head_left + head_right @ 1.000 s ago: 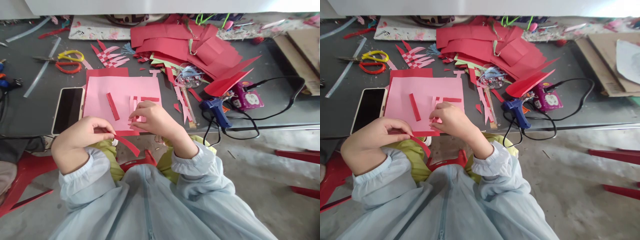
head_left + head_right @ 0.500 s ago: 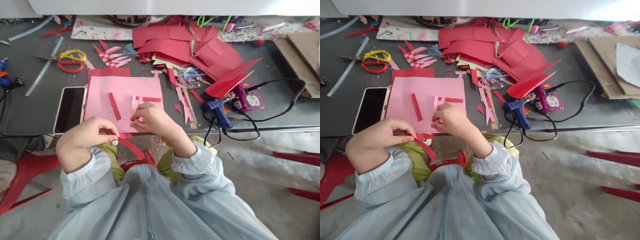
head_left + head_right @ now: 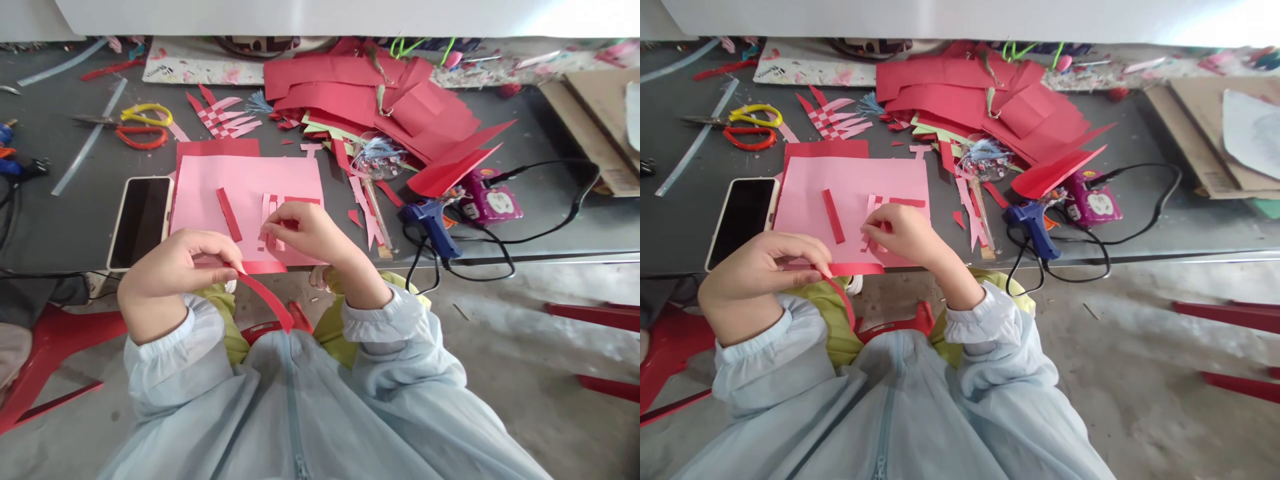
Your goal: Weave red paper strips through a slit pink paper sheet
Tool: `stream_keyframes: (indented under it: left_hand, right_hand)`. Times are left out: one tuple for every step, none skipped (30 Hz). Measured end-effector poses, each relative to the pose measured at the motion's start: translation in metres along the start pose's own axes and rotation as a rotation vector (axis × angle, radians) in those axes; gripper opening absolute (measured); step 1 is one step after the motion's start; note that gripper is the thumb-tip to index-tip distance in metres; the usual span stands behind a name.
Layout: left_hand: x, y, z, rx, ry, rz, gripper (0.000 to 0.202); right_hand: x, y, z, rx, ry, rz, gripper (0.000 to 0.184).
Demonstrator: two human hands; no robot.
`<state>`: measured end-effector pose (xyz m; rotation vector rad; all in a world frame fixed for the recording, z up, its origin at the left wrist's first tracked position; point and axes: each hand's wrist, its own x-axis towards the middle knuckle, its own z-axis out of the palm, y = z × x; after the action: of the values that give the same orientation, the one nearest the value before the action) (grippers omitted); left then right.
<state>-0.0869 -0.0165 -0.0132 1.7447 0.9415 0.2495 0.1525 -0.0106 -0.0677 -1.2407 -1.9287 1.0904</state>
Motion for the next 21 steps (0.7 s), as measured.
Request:
stream_keyframes:
  left_hand:
    - [0.0,0.002,0.0,-0.025,0.0,0.009,0.044]
    - [0.001,0.004,0.0,-0.047,-0.007,0.018,0.046]
    - [0.002,0.006,0.001,-0.067,-0.016,0.028,0.046]
    - [0.003,0.007,0.001,-0.08,-0.026,0.037,0.046]
    - [0.005,0.007,0.002,-0.089,-0.03,0.045,0.045]
    - [0.008,0.006,0.003,-0.095,-0.028,0.047,0.044]
    - [0.011,0.005,0.004,-0.098,-0.016,0.037,0.043]
    - [0.015,0.004,0.005,-0.099,0.006,0.016,0.043]
    - [0.018,0.001,0.007,-0.099,0.035,-0.012,0.042]
    - [0.022,-0.001,0.008,-0.098,0.072,-0.04,0.041]
    - [0.025,-0.003,0.009,-0.094,0.109,-0.064,0.039]
    - [0.028,-0.004,0.011,-0.086,0.14,-0.078,0.037]
    - [0.031,-0.005,0.012,-0.076,0.165,-0.088,0.035]
    - [0.033,-0.005,0.013,-0.064,0.177,-0.099,0.033]
    - [0.035,-0.005,0.014,-0.053,0.182,-0.112,0.031]
    - [0.036,-0.005,0.014,-0.041,0.184,-0.125,0.03]
    - [0.037,-0.004,0.015,-0.025,0.188,-0.134,0.03]
    - [0.038,-0.004,0.015,-0.007,0.197,-0.141,0.03]
    - [0.038,-0.004,0.014,0.014,0.21,-0.146,0.03]
    - [0.038,-0.005,0.014,0.034,0.227,-0.148,0.03]
    - [0.038,-0.007,0.013,0.05,0.246,-0.152,0.03]
  right_hand:
    - [0.0,0.001,-0.001,0.04,0.013,0.016,0.02]
    - [0.001,0.002,-0.002,0.073,0.027,0.031,0.019]
    - [0.001,0.003,-0.003,0.103,0.041,0.048,0.018]
    - [0.001,0.004,-0.004,0.134,0.044,0.067,0.018]
    - [0.002,0.004,-0.005,0.168,0.036,0.086,0.019]
    - [0.002,0.005,-0.006,0.201,0.027,0.104,0.02]
    - [0.003,0.005,-0.007,0.226,0.026,0.119,0.021]
    - [0.003,0.005,-0.008,0.241,0.034,0.13,0.022]
    - [0.004,0.006,-0.01,0.249,0.05,0.139,0.022]
    - [0.005,0.006,-0.011,0.25,0.072,0.146,0.022]
    - [0.005,0.007,-0.011,0.25,0.091,0.152,0.022]
    - [0.005,0.008,-0.012,0.252,0.097,0.157,0.023]
    - [0.006,0.009,-0.013,0.257,0.099,0.157,0.023]
    - [0.006,0.009,-0.014,0.261,0.099,0.154,0.024]
    - [0.006,0.01,-0.014,0.265,0.098,0.15,0.024]
    - [0.006,0.011,-0.015,0.269,0.096,0.145,0.024]
    - [0.006,0.011,-0.015,0.272,0.093,0.14,0.024]
    - [0.006,0.012,-0.016,0.276,0.092,0.134,0.025]
    - [0.006,0.012,-0.016,0.282,0.088,0.129,0.025]
    - [0.006,0.013,-0.016,0.287,0.084,0.128,0.026]
    - [0.006,0.013,-0.016,0.291,0.085,0.132,0.026]
